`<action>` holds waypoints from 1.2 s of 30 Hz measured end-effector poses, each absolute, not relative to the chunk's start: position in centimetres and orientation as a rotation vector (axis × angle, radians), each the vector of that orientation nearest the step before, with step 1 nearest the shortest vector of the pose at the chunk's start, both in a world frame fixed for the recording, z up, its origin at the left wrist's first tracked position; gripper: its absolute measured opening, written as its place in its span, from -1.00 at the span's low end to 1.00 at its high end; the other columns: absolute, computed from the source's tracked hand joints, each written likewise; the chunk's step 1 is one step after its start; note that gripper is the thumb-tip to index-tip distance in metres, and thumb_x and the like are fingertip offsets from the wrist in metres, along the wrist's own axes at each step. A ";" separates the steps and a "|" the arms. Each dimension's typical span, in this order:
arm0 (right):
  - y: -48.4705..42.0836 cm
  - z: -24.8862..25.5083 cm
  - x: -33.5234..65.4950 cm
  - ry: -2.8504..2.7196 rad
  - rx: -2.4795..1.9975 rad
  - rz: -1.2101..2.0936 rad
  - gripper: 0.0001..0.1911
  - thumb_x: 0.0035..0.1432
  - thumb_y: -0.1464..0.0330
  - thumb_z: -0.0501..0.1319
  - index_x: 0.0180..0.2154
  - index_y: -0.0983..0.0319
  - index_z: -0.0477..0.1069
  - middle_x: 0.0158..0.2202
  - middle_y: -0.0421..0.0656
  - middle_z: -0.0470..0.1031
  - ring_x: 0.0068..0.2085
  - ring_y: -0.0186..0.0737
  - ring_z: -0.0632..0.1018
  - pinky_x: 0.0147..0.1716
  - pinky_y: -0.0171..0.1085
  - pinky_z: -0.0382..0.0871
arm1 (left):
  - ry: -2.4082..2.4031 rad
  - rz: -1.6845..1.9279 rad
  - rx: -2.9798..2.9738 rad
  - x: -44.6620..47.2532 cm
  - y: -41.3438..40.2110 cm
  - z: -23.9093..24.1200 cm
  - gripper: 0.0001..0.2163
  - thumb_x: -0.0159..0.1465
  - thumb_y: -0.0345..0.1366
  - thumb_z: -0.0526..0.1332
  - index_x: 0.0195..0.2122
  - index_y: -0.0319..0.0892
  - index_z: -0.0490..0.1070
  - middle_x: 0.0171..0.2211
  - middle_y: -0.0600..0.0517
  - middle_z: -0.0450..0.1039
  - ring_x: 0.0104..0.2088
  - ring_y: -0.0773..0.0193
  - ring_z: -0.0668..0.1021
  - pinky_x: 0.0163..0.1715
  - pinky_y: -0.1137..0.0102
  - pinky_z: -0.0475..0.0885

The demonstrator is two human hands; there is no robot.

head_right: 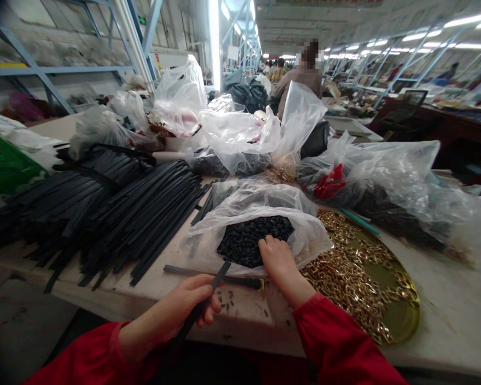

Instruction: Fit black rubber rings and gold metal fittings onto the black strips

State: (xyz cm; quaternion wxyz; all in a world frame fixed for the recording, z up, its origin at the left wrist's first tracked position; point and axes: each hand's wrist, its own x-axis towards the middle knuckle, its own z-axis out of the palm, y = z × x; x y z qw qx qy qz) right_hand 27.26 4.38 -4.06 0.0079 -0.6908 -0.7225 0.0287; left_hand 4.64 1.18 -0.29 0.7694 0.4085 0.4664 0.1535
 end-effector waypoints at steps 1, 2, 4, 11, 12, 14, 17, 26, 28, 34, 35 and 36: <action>4.4 -4.1 27.4 -2.227 -2.138 0.113 -0.78 0.08 0.59 0.00 -0.35 0.35 0.40 -0.33 0.06 0.42 -0.29 -0.04 0.48 -0.33 -0.18 0.22 | 1.015 0.330 0.890 4.6 1.1 -0.2 -0.82 0.16 -0.34 0.01 -0.23 -0.26 0.24 -0.56 0.09 0.41 -0.68 0.48 0.40 -0.73 0.61 0.21; 4.5 -4.1 27.6 -2.192 -2.112 0.139 -0.78 0.07 0.60 0.00 -0.36 0.35 0.40 -0.34 0.06 0.43 -0.28 -0.03 0.47 -0.31 -0.17 0.22 | 1.018 0.326 0.895 4.6 1.0 -0.2 -0.82 0.16 -0.34 0.01 -0.22 -0.26 0.24 -0.56 0.09 0.41 -0.68 0.48 0.40 -0.73 0.60 0.21; 4.5 -3.9 28.0 -2.107 -2.048 0.198 -0.77 0.06 0.61 0.01 -0.34 0.35 0.41 -0.33 0.05 0.44 -0.25 -0.04 0.47 -0.27 -0.17 0.23 | 1.018 0.315 0.920 4.6 0.9 0.0 -0.81 0.14 -0.34 0.01 -0.21 -0.25 0.24 -0.55 0.09 0.42 -0.68 0.48 0.38 -0.74 0.60 0.18; 2.0 -2.7 25.8 -1.651 -1.742 0.617 -0.75 0.19 0.29 0.01 -0.16 0.27 0.31 -0.31 -0.12 0.48 -0.32 -0.26 0.51 -0.32 -0.29 0.37 | 0.999 0.371 1.292 4.9 1.0 1.1 -0.75 0.17 -0.15 -0.01 -0.31 -0.24 0.27 -0.69 0.20 0.24 -0.76 0.49 0.21 -0.76 0.58 0.06; 1.3 -2.6 25.0 -1.428 -1.611 0.843 -0.74 0.16 0.25 0.05 -0.17 0.26 0.31 -0.33 -0.14 0.48 -0.35 -0.27 0.52 -0.32 -0.27 0.38 | 0.994 0.378 1.346 4.9 0.9 1.3 -0.75 0.18 -0.14 -0.01 -0.34 -0.23 0.27 -0.70 0.20 0.22 -0.75 0.48 0.21 -0.76 0.57 0.08; 0.0 -2.5 23.4 -0.986 -1.326 1.210 -0.72 0.04 0.22 0.19 -0.23 0.23 0.33 -0.33 -0.18 0.48 -0.35 -0.30 0.51 -0.28 -0.25 0.38 | 0.989 0.389 1.438 5.0 0.9 1.5 -0.78 0.18 -0.18 -0.02 -0.39 -0.22 0.28 -0.68 0.19 0.23 -0.72 0.46 0.26 -0.73 0.56 0.13; -1.4 -2.4 21.6 -0.619 -1.107 1.440 -0.69 -0.11 0.24 0.32 -0.29 0.21 0.37 -0.34 -0.21 0.49 -0.37 -0.35 0.50 -0.24 -0.24 0.37 | 1.035 0.467 1.559 4.8 0.8 1.6 -0.81 0.19 -0.26 -0.04 -0.40 -0.22 0.29 -0.64 0.17 0.23 -0.68 0.45 0.29 -0.68 0.54 0.17; -3.4 -1.9 19.7 -1.326 -1.196 1.086 -0.76 0.00 0.45 0.19 -0.21 0.19 0.37 -0.34 -0.20 0.45 -0.32 -0.27 0.45 -0.28 -0.28 0.32 | 1.105 0.479 1.926 4.4 1.3 1.2 -0.83 0.18 -0.23 0.09 -0.45 -0.22 0.34 -0.53 0.10 0.36 -0.50 0.34 0.38 -0.53 0.49 0.17; -3.5 -2.1 19.5 -1.342 -1.202 1.074 -0.73 0.00 0.46 0.19 -0.19 0.19 0.35 -0.33 -0.19 0.44 -0.32 -0.28 0.45 -0.29 -0.28 0.31 | 1.111 0.431 1.938 4.4 1.2 0.8 -0.85 0.17 -0.26 0.08 -0.46 -0.21 0.34 -0.55 0.10 0.37 -0.53 0.34 0.38 -0.55 0.49 0.15; -3.6 -3.7 19.0 -0.965 -1.211 1.316 -0.76 -0.09 0.24 0.29 -0.47 0.24 0.30 -0.54 -0.28 0.32 -0.51 -0.38 0.35 -0.52 -0.38 0.21 | 1.178 0.494 1.888 4.2 0.8 -0.3 -0.86 0.16 -0.28 0.08 -0.48 -0.21 0.30 -0.58 0.11 0.33 -0.55 0.35 0.37 -0.56 0.50 0.16; -3.7 -3.9 18.8 -0.947 -1.227 1.329 -0.73 -0.10 0.22 0.29 -0.50 0.25 0.29 -0.58 -0.30 0.29 -0.54 -0.41 0.31 -0.55 -0.39 0.17 | 1.194 0.516 1.874 4.2 0.7 -0.4 -0.86 0.16 -0.28 0.08 -0.47 -0.20 0.30 -0.57 0.11 0.34 -0.54 0.35 0.37 -0.55 0.50 0.17; -3.7 -4.1 18.7 -0.937 -1.234 1.333 -0.72 -0.11 0.20 0.29 -0.52 0.26 0.29 -0.59 -0.30 0.28 -0.55 -0.41 0.29 -0.56 -0.39 0.15 | 1.207 0.530 1.864 4.2 0.6 -0.5 -0.87 0.16 -0.28 0.08 -0.46 -0.20 0.31 -0.56 0.11 0.35 -0.53 0.34 0.38 -0.54 0.50 0.19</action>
